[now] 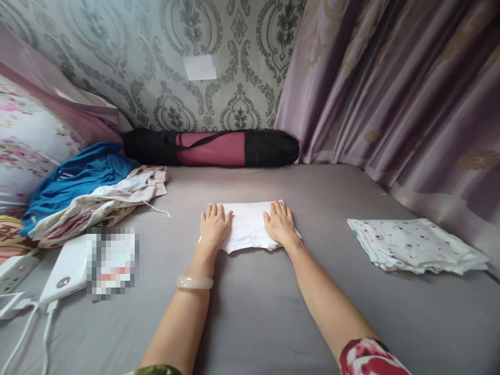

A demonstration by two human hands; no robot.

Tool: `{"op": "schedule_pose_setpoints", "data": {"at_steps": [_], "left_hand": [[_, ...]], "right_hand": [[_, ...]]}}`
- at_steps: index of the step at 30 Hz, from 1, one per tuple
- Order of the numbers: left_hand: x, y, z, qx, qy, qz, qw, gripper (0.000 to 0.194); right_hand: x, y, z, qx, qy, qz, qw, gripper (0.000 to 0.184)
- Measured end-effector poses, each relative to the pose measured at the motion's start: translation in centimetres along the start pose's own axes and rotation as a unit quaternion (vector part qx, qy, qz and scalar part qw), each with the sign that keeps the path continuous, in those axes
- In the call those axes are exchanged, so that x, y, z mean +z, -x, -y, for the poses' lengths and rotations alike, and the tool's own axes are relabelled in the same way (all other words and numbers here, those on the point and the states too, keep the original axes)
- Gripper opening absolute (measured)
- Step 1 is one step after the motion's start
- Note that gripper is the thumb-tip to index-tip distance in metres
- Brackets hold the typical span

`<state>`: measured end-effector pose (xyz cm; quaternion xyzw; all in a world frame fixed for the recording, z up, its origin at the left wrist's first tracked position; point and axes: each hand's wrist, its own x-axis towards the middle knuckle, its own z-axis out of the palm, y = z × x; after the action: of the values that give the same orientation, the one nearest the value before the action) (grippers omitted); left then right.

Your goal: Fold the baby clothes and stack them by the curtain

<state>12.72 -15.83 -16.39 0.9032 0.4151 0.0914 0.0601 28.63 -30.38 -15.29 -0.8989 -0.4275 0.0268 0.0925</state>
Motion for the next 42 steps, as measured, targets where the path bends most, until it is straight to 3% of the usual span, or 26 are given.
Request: {"op": "schedule_pose_setpoints", "data": {"at_steps": [8, 13, 18, 24, 30, 36, 42], "left_hand": [[-0.3, 0.0, 0.1, 0.001, -0.007, 0.010, 1.000, 0.062], [-1.1, 0.0, -0.5, 0.015, -0.018, -0.016, 1.000, 0.062], [-0.2, 0.0, 0.0, 0.018, -0.010, 0.018, 1.000, 0.064], [-0.1, 0.0, 0.2, 0.012, -0.006, 0.020, 1.000, 0.064], [-0.5, 0.4, -1.2, 0.008, -0.021, -0.027, 0.999, 0.064], [0.1, 0.7, -2.4, 0.051, -0.020, 0.007, 0.998, 0.060], [0.4, 0.8, -2.1, 0.051, -0.006, -0.007, 0.999, 0.057]], "right_hand": [[-0.1, 0.0, -0.4, -0.005, -0.006, 0.000, 1.000, 0.059], [-0.7, 0.1, -0.8, -0.029, 0.005, -0.039, 0.999, 0.060], [-0.2, -0.2, -1.4, -0.010, -0.003, 0.007, 1.000, 0.062], [0.0, -0.3, -1.6, -0.009, -0.001, 0.014, 1.000, 0.063], [-1.0, -0.1, -0.7, -0.024, 0.000, -0.002, 1.000, 0.062], [-0.3, 0.3, 0.6, -0.046, -0.005, 0.006, 0.999, 0.060], [0.3, 0.3, 0.4, -0.038, -0.005, 0.009, 0.999, 0.059]]}}
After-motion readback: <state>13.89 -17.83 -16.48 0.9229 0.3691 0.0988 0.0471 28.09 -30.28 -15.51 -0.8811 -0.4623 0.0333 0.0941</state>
